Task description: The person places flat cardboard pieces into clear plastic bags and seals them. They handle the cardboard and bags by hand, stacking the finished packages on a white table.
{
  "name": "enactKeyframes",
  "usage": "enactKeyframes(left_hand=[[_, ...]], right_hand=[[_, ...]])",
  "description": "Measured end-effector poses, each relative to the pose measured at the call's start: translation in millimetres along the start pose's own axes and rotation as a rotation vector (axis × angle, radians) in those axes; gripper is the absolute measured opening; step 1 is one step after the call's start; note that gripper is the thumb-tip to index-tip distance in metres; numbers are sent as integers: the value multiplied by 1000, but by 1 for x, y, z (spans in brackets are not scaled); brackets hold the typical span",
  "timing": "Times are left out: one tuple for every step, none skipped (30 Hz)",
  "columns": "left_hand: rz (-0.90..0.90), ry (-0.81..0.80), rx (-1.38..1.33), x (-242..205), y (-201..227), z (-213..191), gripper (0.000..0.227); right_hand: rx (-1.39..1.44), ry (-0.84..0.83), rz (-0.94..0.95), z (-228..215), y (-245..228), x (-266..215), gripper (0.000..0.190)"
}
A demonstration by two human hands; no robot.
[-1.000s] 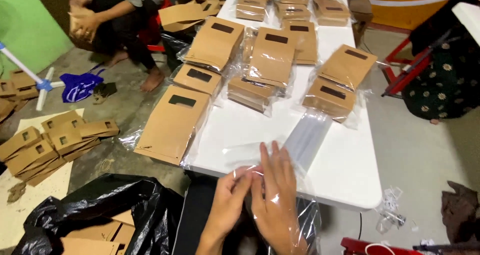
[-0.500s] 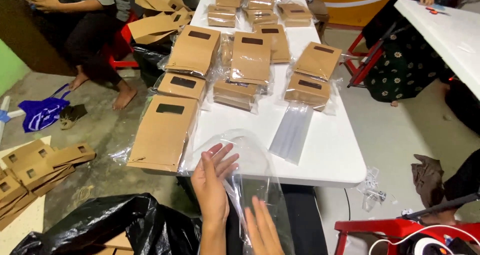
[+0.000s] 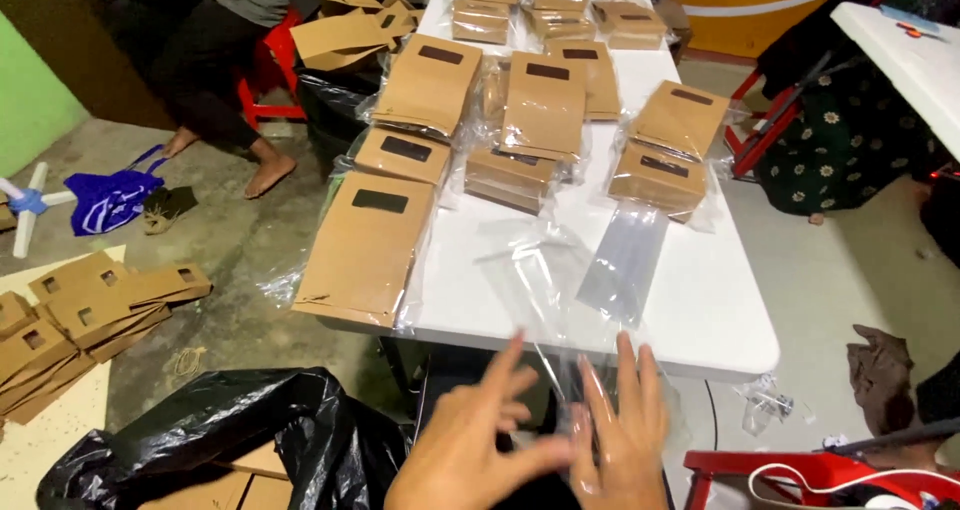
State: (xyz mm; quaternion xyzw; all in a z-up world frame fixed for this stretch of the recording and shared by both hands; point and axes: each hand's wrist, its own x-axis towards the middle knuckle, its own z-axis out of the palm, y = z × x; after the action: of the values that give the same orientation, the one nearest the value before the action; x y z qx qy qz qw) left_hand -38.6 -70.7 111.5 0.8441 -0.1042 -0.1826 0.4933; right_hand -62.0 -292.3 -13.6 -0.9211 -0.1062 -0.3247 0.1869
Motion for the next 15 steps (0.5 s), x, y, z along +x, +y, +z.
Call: enactKeyframes(left_hand=[[70, -206, -59, -9, 6, -8, 142], [68, -200, -58, -9, 10, -7, 142], [128, -209, -40, -9, 14, -7, 126], [188, -218, -22, -8, 18, -6, 111], [182, -213, -27, -1, 1, 3, 111], [277, -88, -13, 7, -17, 11, 81], [369, 42, 1, 15, -33, 20, 56], [359, 51, -2, 16, -37, 21, 56], [384, 111, -39, 19, -41, 20, 45], [409, 170, -75, 22, -45, 19, 35], [401, 182, -78, 27, -47, 20, 35], [426, 272, -89, 32, -48, 20, 33], [447, 362, -102, 36, -52, 22, 37], [434, 373, -106, 47, -60, 26, 37], [456, 413, -114, 57, -67, 31, 32]], right_hand=[[-15, -80, -31, 6, 7, 5, 64], [-11, -80, -35, 22, 15, 6, 64], [-9, -126, -77, 37, 24, 7, 78], [-8, -172, -120, 53, 32, 8, 92], [-4, -178, -125, 45, 22, 14, 92], [180, -310, -71, 38, 12, 21, 89], [367, -443, -19, 31, 2, 28, 87], [373, -453, -26, 36, 4, 23, 87], [345, -391, -4, 43, 6, 19, 88], [318, -329, 19, 50, 9, 16, 91], [324, -338, 10, 47, -8, 15, 91], [318, -128, -38, 44, -25, 13, 67], [311, 77, -81, 40, -42, 9, 52], [319, 64, -87, 74, -29, -22, 52], [281, 281, -156, 106, -16, -53, 44]])
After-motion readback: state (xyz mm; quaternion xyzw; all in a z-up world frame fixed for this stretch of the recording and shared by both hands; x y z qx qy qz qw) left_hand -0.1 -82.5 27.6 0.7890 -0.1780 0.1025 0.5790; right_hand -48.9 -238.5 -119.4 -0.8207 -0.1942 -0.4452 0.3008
